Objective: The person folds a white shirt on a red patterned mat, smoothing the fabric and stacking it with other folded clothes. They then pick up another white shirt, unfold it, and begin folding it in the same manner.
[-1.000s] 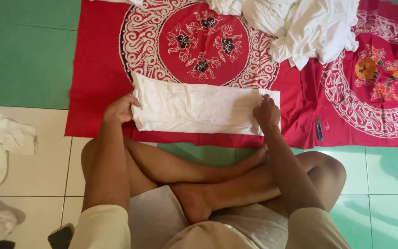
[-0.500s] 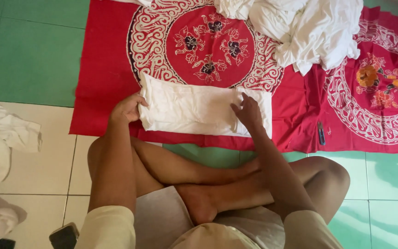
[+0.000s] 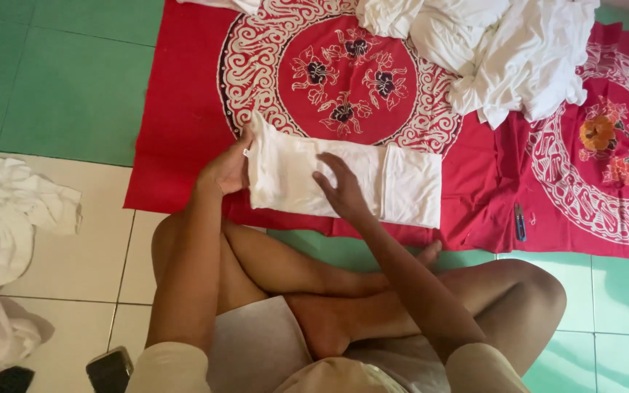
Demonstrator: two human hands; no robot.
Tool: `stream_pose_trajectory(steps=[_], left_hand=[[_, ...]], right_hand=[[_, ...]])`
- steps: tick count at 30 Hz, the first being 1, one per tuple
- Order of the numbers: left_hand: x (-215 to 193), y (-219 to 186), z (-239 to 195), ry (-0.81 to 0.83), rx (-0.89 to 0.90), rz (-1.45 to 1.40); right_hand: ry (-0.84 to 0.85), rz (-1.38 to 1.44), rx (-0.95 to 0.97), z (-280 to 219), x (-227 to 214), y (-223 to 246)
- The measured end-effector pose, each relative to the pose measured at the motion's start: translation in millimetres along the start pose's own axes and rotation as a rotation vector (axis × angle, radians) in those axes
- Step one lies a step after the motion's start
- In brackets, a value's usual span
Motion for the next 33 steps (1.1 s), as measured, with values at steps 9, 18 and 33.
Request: stream_pose_trajectory(steps=[9, 18, 33], left_hand=[[33, 23, -5, 0.319, -0.138, 0.043], [26, 25, 35, 0.325, 0.035, 0.232], [-36, 11, 63, -0.183, 0.387, 0.242]], right_hand=[[0.182, 0.621, 0.39, 28, -8, 64], [-0.024, 0.507, 0.415, 2, -13, -49], [-0.016, 0.218, 0.461, -47, -115, -159]])
Point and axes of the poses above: each hand's wrist, its own z-axis towards the middle knuckle, its own x-axis out of the palm, y = z × x, the point moved 2 cm from there along z, towards the middle knuckle, and after that the axes turned 14 degrees about -z, right-handed, at the moved point
